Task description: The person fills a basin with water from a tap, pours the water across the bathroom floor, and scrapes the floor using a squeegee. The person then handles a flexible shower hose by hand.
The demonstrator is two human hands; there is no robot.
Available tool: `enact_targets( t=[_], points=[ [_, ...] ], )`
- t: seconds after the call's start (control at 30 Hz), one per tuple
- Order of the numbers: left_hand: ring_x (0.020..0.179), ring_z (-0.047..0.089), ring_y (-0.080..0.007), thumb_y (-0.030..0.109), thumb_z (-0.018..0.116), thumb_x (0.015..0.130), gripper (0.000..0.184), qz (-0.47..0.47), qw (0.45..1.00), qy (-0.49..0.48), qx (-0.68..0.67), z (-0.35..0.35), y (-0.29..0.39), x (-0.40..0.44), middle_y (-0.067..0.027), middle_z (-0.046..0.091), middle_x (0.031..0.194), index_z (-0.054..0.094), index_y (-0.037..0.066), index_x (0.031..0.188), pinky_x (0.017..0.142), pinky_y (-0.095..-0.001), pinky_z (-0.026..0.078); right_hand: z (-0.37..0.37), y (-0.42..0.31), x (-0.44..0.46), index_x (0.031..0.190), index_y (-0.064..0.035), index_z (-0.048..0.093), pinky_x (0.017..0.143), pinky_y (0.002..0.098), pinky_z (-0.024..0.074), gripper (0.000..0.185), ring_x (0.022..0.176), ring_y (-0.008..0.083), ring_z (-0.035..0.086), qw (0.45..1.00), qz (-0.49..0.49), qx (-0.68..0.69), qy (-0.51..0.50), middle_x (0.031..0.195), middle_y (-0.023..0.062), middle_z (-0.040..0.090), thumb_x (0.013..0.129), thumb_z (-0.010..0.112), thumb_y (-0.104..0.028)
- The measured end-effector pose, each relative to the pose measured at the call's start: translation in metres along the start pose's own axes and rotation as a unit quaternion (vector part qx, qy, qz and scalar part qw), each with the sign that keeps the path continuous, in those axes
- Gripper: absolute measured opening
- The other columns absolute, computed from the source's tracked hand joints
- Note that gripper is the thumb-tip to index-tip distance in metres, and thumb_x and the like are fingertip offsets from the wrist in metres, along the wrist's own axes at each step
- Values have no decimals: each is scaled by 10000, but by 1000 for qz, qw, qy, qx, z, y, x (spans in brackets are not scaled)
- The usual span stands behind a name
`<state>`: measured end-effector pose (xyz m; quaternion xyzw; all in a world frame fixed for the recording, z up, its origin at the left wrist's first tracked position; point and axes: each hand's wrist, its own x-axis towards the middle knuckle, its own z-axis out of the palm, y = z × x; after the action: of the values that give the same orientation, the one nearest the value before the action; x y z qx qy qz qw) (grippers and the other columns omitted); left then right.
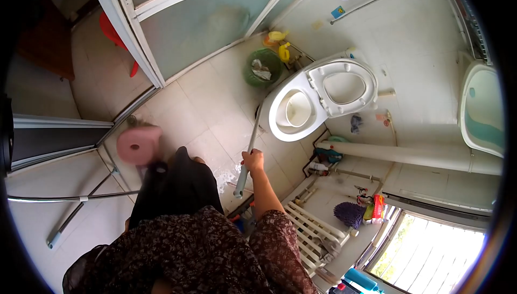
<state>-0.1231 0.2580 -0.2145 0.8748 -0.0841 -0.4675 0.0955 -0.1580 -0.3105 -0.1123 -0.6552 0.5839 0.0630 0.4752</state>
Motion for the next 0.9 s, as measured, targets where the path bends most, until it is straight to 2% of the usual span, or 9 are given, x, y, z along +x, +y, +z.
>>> enact_targets(
  t=[0.03, 0.23, 0.4, 0.53, 0.6, 0.67, 0.73, 0.8, 0.9],
  points=[
    [748, 540, -342, 324, 584, 614, 317, 8, 997, -14, 77, -6, 12, -2, -197, 562, 742, 569, 29, 727, 641, -392, 429, -2, -4, -7, 597, 57, 472, 406, 293, 437, 184, 428, 177, 546, 1000, -1, -23, -7, 499, 119, 511, 635, 520, -116],
    [727, 537, -351, 383, 583, 615, 361, 70, 995, 30, 67, -14, 10, 3, -193, 557, 711, 563, 32, 697, 632, -402, 428, 8, -9, -45, 637, 56, 464, 402, 290, 435, 205, 420, 178, 543, 999, -42, -23, -16, 492, 116, 497, 666, 500, -144],
    [717, 535, -353, 418, 591, 603, 406, 41, 993, 29, 103, 5, -11, 11, -192, 554, 698, 556, 23, 693, 625, -406, 426, 6, 3, -67, 613, 31, 468, 385, 266, 390, 180, 389, 136, 494, 998, -62, -7, -21, 467, 79, 470, 676, 501, -135],
    [722, 534, -354, 404, 601, 596, 404, 29, 996, 5, 89, -7, 7, 6, -194, 554, 709, 554, 20, 713, 625, -406, 424, -8, 15, -70, 624, 16, 475, 394, 260, 401, 173, 398, 131, 507, 998, -53, -19, 13, 471, 64, 478, 677, 505, -146],
    [724, 534, -355, 392, 607, 591, 393, 10, 996, 3, 87, 5, -8, 7, -192, 555, 715, 555, 24, 719, 625, -406, 423, -7, 30, -47, 668, 19, 491, 414, 277, 420, 173, 414, 156, 526, 996, -66, -58, 26, 476, 82, 493, 678, 512, -152],
    [727, 533, -355, 381, 614, 587, 384, -12, 996, 2, 88, 19, -27, 12, -190, 557, 721, 556, 27, 725, 626, -406, 422, -11, 46, 3, 703, 24, 499, 446, 309, 439, 185, 434, 211, 542, 955, -184, -201, 114, 491, 125, 514, 679, 515, -159],
    [713, 530, -359, 357, 620, 585, 360, -1, 997, 33, 65, 37, -53, 16, -191, 553, 717, 554, 32, 725, 616, -409, 419, -22, 36, 52, 753, 19, 490, 507, 338, 452, 177, 477, 259, 551, 945, -184, -242, 124, 549, 156, 542, 676, 491, -140],
    [707, 528, -359, 339, 615, 592, 338, 3, 994, 16, 105, 34, -58, 7, -190, 551, 711, 552, 33, 722, 611, -410, 416, -27, 31, 99, 792, 14, 467, 554, 346, 454, 181, 520, 270, 561, 886, -234, -328, 230, 598, 165, 554, 665, 461, -114],
    [704, 524, -355, 306, 602, 606, 299, 16, 992, 8, 125, 39, -76, -12, -187, 547, 709, 548, 34, 717, 606, -410, 413, -49, 24, 152, 871, 4, 449, 563, 348, 457, 221, 559, 277, 570, 938, -85, -328, 79, 695, 187, 558, 670, 432, -86]
  ],
)
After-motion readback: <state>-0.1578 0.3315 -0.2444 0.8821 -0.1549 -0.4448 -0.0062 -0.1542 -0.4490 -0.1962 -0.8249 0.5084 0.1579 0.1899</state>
